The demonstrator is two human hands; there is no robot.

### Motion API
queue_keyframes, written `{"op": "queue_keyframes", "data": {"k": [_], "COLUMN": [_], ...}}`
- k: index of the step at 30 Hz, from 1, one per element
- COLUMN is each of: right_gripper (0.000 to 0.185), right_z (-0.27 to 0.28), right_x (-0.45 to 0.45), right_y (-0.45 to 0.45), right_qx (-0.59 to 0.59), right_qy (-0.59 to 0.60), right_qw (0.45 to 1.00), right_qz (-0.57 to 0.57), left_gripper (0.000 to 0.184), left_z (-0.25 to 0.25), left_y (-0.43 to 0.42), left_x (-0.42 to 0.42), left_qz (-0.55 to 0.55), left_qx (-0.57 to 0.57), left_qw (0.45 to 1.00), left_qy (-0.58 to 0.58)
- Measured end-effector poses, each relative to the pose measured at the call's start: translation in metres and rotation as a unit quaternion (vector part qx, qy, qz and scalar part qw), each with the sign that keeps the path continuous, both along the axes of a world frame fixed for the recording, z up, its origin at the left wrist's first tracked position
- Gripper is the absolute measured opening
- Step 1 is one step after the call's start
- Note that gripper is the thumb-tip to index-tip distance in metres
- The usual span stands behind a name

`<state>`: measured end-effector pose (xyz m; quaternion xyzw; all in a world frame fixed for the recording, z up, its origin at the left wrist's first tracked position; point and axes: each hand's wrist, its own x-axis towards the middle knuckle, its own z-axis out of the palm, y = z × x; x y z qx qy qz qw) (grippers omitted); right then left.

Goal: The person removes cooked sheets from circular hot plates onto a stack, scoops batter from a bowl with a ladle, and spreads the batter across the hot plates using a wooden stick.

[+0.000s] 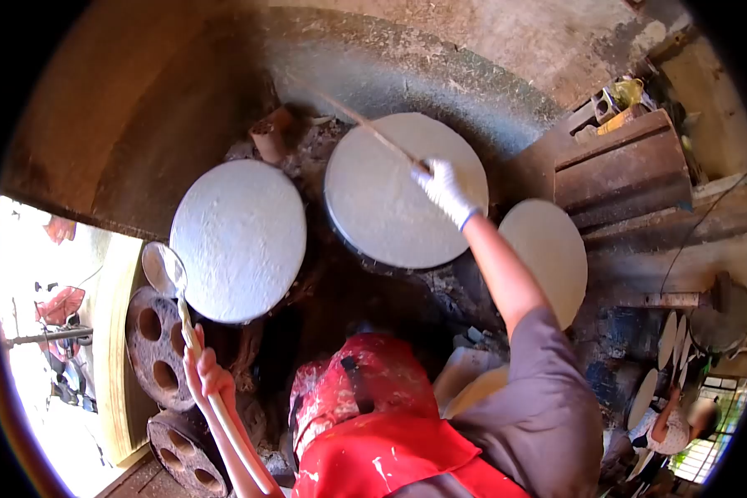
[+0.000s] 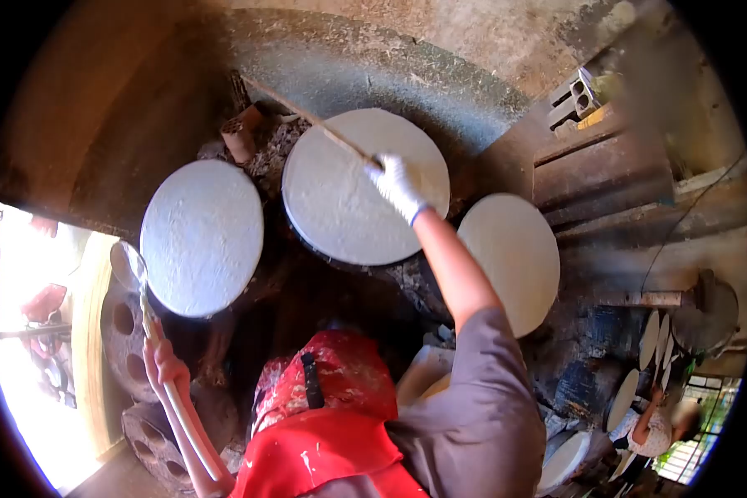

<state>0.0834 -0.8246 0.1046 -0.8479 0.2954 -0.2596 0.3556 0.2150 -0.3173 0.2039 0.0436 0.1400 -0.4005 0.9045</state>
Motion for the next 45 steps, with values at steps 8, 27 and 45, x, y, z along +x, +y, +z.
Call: {"op": "queue_keyframes", "data": {"k": [8,27,45], "right_gripper": [0.037,0.027,0.039], "right_z": [0.035,0.309,0.027], "right_x": [0.109,-0.231,-0.592], "right_y": [-0.135,0.101,0.520], "right_qx": [-0.110,-0.140,0.067], "right_qy": [0.404,0.188,0.398], "right_qw": [0.902,0.972,0.874], "right_qz": [0.102,0.009,-0.273], "left_gripper": [0.044,0.045,0.044], "left_z": [0.015,-0.008,0.004], "left_y": [-0.063,0.024,-0.008], "left_x": [-0.047,-0.055,-0.200], "left_qz": [0.014,-0.202,-0.415], "left_qx": [0.085,0.015,0.008], "left_qw": [0.996,0.978,0.907], "left_qy": [0.027,-0.052,-0.064]}}
